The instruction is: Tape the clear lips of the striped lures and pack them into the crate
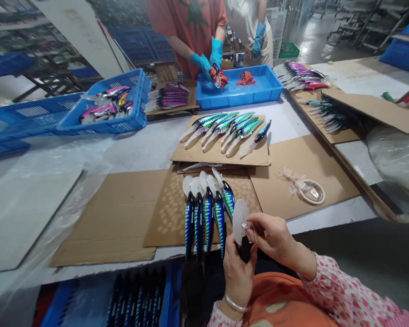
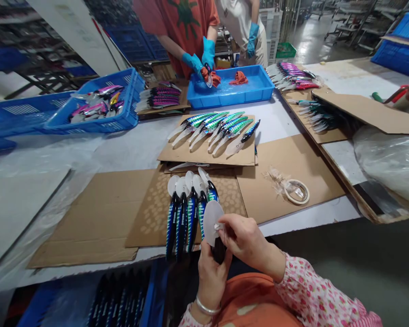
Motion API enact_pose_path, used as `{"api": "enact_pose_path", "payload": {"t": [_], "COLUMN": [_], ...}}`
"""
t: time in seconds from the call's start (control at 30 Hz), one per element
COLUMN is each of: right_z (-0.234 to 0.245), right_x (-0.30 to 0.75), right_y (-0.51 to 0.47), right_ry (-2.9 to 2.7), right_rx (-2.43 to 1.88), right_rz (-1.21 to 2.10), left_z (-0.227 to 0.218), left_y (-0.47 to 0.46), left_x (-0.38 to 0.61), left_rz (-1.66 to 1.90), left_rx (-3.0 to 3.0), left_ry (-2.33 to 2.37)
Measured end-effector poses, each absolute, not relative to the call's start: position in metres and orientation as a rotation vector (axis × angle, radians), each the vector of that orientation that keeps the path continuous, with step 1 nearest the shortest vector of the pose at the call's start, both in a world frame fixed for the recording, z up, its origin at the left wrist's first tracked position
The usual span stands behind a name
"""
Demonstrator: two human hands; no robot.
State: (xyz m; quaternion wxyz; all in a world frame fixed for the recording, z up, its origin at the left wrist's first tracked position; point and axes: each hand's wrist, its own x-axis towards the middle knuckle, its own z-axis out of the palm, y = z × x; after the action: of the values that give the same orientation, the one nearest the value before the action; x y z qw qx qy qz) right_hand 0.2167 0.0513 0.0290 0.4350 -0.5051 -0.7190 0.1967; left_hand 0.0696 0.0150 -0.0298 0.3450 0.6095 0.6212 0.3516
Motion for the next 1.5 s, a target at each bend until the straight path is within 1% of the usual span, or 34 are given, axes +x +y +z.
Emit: {"api": "enact_pose_path", "payload": {"t": [0.2,0.4,0.5,0.57,0.6,0.73,0.8,0.87,0.9,0.97,1.03,1.1,1.2,1.5], "right_z": [0.023,0.013,0.011,0.011,0.010,0.003,-0.005,-0.012,-0.015,-0.019,-0.023,-0.025,-0.026,-0.030], "right_x": [0.222,0.218,0.222,0.225,0.227,0.224,0.220,0.217,0.215,0.213,0.209,0.206,0.202,0.197], "right_y": [0.052,0.051,0.052,0.053,0.053,0.052,0.050,0.047,0.046,0.045,0.044,0.044,0.042,0.039], "right_ry": [-1.840,-1.844,-1.694,-1.565,-1.557,-1.605,-1.437,-1.307,-1.292,-1.359,-1.473,-1.571,-1.653,-1.731], "right_rx": [-1.170,-1.147,-1.161,-1.182,-1.162,-0.846,-0.821,-0.930,-0.988,-1.071,-1.092,-1.096,-1.135,-1.198], "right_rz": [0.574,0.470,0.567,0.716,0.845,1.612,1.782,1.728,1.667,1.527,1.373,1.236,1.139,1.096], "left_z": [-0.033,-0.031,-0.030,-0.029,-0.028,-0.023,-0.015,-0.005,0.002,0.014,0.023,0.028,0.027,0.023], "left_y": [0.014,0.015,0.016,0.017,0.018,0.026,0.033,0.039,0.041,0.042,0.040,0.039,0.040,0.038], "left_x": [0.069,0.070,0.065,0.061,0.059,0.044,0.031,0.018,0.013,0.009,0.014,0.025,0.041,0.044], "left_rz": [0.937,0.941,0.911,0.842,0.797,0.632,0.531,0.510,0.569,0.813,1.066,1.189,1.211,1.185], "left_rx": [1.556,1.497,1.380,1.290,1.260,1.250,1.316,1.436,1.501,1.603,1.684,1.735,1.723,1.683], "left_ry": [1.623,1.571,1.520,1.415,1.330,0.999,0.963,1.101,1.222,1.443,1.472,1.393,1.381,1.358]}}
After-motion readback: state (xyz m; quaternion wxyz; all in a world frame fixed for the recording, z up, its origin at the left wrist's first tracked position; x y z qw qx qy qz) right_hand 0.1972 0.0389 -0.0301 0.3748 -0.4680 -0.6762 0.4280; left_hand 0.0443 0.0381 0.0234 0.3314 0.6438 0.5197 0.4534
